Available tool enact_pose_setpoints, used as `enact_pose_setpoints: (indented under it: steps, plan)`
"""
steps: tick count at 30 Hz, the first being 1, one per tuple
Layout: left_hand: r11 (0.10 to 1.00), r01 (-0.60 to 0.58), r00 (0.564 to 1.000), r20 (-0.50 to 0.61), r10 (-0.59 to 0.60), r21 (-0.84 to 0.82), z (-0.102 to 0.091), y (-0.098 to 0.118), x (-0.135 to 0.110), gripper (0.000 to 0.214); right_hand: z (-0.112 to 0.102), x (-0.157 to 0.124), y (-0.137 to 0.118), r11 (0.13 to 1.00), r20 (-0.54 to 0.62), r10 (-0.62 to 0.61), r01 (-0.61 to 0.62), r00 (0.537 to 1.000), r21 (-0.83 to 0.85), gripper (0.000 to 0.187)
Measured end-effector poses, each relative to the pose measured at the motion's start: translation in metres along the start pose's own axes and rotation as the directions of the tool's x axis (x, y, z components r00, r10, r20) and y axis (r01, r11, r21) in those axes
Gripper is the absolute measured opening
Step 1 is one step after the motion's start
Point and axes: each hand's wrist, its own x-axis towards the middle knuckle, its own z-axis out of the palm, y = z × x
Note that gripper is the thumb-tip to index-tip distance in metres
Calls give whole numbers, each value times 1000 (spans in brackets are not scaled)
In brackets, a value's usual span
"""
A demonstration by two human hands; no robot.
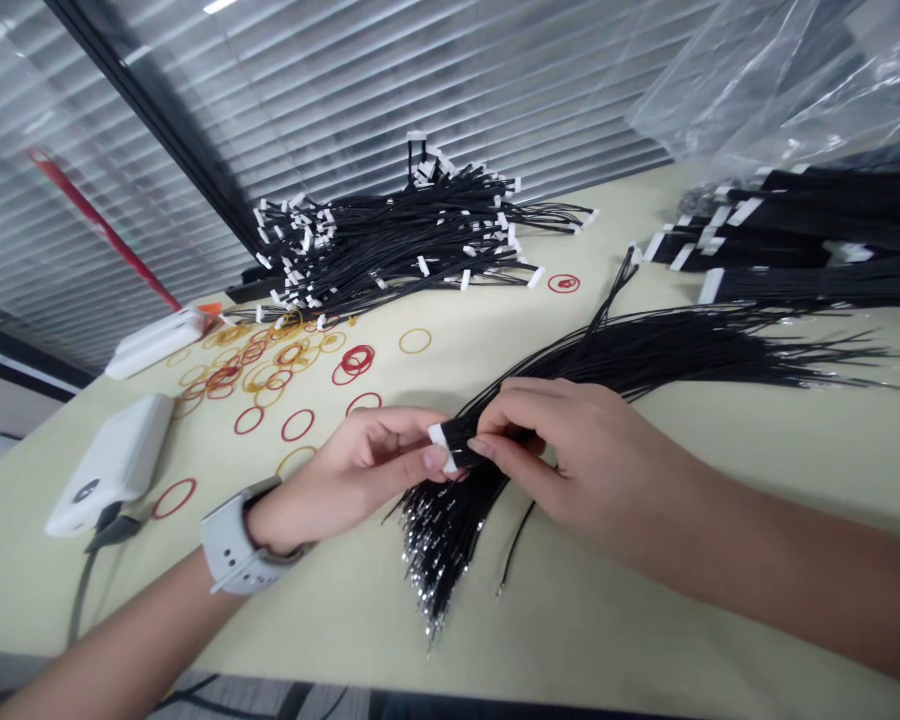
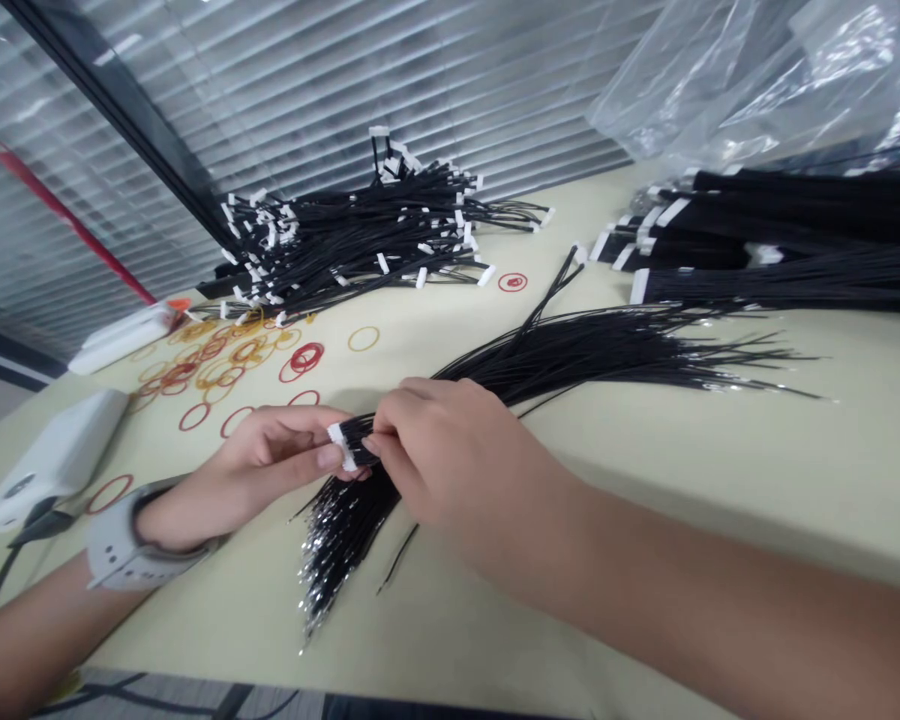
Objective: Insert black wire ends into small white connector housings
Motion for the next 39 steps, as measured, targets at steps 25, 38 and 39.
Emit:
enact_pose_setpoints:
  steps: [25,38,39]
  plan:
    - [990,-36,999,-23,39,136,2,-5,-3,14,2,-2,4,996,-58,-36,41,998,85,24]
    - [976,-92,996,31,87,198,5,-6,-4,9,7,-3,7,977,-50,-114,121,992,173,15]
    - [979,-90,996,28,87,184,5,-5,-3,9,6,-2,6,979,-53,-111,118,992,167,14]
